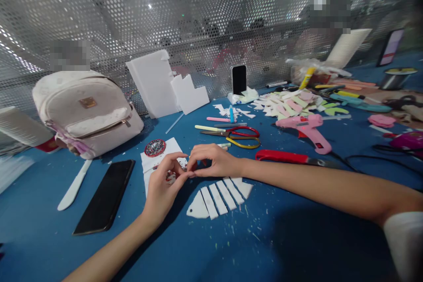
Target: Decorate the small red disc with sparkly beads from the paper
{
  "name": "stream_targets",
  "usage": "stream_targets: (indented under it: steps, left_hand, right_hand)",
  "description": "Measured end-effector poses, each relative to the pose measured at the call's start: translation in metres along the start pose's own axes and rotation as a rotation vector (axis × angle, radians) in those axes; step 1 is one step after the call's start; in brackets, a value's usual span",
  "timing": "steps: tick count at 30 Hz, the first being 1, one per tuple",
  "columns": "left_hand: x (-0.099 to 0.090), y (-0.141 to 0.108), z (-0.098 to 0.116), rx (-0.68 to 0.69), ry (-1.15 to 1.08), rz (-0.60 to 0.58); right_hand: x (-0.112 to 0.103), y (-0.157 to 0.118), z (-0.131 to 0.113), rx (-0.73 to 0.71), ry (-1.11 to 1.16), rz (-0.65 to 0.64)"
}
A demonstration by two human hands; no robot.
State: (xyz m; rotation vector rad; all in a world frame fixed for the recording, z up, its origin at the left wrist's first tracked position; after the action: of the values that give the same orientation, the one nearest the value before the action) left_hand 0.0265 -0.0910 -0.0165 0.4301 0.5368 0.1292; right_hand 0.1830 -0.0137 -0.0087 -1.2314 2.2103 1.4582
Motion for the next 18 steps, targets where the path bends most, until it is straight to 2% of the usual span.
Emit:
stream_targets:
  steps: [6,9,15,18]
  left_hand:
    - [0.002,0.001,0.002,0.001,0.002,-0.01]
    - [-0.001,0.001,0.003,0.0,0.026,0.008]
    - [-0.002,0.0,-0.005,-0.061,0.144,-0.037]
    - [0.0,-0.001,-0.006,-0.007,0.21,-0.092]
  right_hand:
    - [0.001,0.0,0.003,0.02,0.009,0.008]
    - [-0.001,0.001,0.005,0.084,0.052,0.043]
    - [-0.014,0.0,0.017,0.297,0.199,0.324]
    - [-0.02,-0.002,0.023,0.342,0.286,0.454]
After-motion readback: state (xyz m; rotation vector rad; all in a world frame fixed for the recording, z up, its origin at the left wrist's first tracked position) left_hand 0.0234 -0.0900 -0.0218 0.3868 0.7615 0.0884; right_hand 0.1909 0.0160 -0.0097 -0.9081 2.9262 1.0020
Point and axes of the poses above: each hand's wrist, its own y-axis towards the middle knuckle, its own x-axis out of the palm, z = x × y, the point moved 4 cm from there along y, towards the middle knuckle, and after that the axes turned 5 degrees about -x, right-handed, at the moved point
